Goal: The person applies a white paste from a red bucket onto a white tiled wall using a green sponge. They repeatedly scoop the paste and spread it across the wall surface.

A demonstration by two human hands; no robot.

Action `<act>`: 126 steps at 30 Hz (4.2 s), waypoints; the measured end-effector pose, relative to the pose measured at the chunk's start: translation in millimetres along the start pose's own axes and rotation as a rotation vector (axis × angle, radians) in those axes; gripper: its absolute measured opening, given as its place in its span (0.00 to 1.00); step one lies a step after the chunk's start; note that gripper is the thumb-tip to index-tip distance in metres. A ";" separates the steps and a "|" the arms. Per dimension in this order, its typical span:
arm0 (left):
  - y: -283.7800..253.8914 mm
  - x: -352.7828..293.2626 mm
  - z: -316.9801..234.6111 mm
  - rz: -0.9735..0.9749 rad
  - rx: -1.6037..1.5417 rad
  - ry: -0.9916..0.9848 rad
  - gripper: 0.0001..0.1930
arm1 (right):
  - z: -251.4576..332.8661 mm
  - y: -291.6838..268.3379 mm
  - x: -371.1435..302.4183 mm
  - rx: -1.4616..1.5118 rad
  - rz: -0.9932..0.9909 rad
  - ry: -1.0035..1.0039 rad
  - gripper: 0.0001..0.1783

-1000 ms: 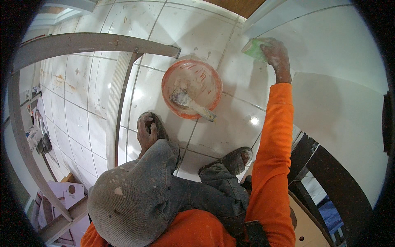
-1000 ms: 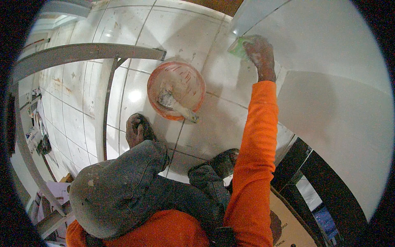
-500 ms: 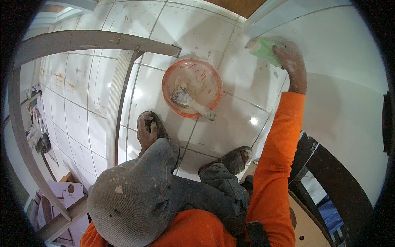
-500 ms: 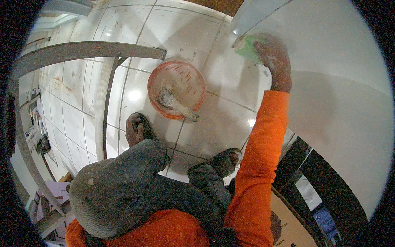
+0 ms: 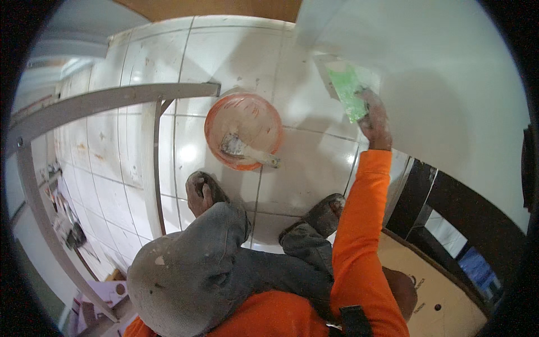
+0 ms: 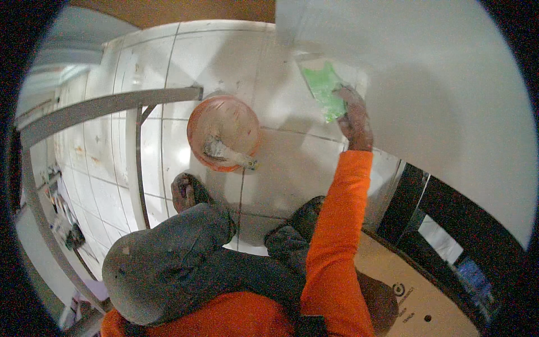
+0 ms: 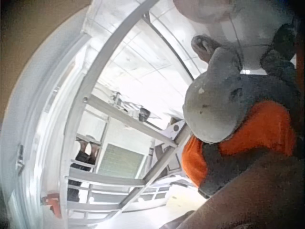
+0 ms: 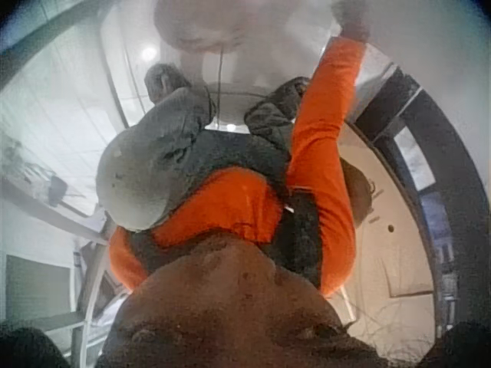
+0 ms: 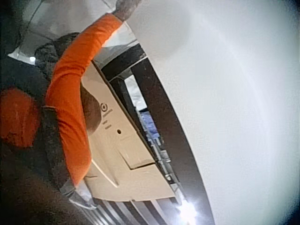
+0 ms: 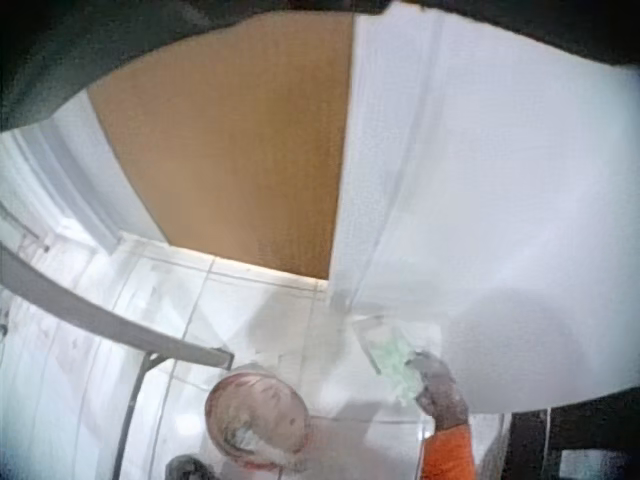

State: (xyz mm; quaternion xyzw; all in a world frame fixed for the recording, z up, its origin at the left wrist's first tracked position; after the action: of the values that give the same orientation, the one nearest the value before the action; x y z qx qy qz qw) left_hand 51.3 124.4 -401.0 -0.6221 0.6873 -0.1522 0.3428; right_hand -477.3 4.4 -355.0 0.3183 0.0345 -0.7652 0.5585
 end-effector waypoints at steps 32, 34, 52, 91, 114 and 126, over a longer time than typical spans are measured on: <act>-18.7 8.7 -11.6 0.073 0.114 0.037 0.20 | -91.8 107.9 104.2 0.320 -0.059 -0.315 0.24; -14.6 8.8 -11.9 0.076 0.107 0.040 0.20 | -88.0 106.8 99.3 0.241 -0.117 -0.264 0.24; 1.3 -12.1 6.0 -0.064 0.085 -0.078 0.20 | -28.6 72.7 23.0 0.098 0.267 -0.081 0.30; -1.0 -4.3 -4.1 -0.004 -0.071 -0.071 0.17 | -15.3 16.4 106.8 -2.358 -0.393 -1.131 0.40; 1.1 -6.2 3.1 0.005 0.005 -0.049 0.18 | -9.7 15.7 70.4 -2.296 -0.403 -0.836 0.37; -1.8 -5.5 -10.5 -0.016 -0.003 -0.061 0.19 | 16.7 27.3 96.2 -2.241 -0.414 -1.234 0.44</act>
State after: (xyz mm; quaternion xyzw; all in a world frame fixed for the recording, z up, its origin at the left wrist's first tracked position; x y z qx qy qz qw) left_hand 45.6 127.1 -390.8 -0.6324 0.6715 -0.1349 0.3618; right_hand -477.6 -92.8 -384.1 -0.7344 0.4390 -0.4109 0.3147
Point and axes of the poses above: each hand's wrist, its own x-axis towards the middle knuckle, its own y-axis out of the palm, z = x × y, the point moved 3 cm from there along x, towards the middle knuckle, and after that the axes turned 10 degrees about z, right-handed, at the moved point
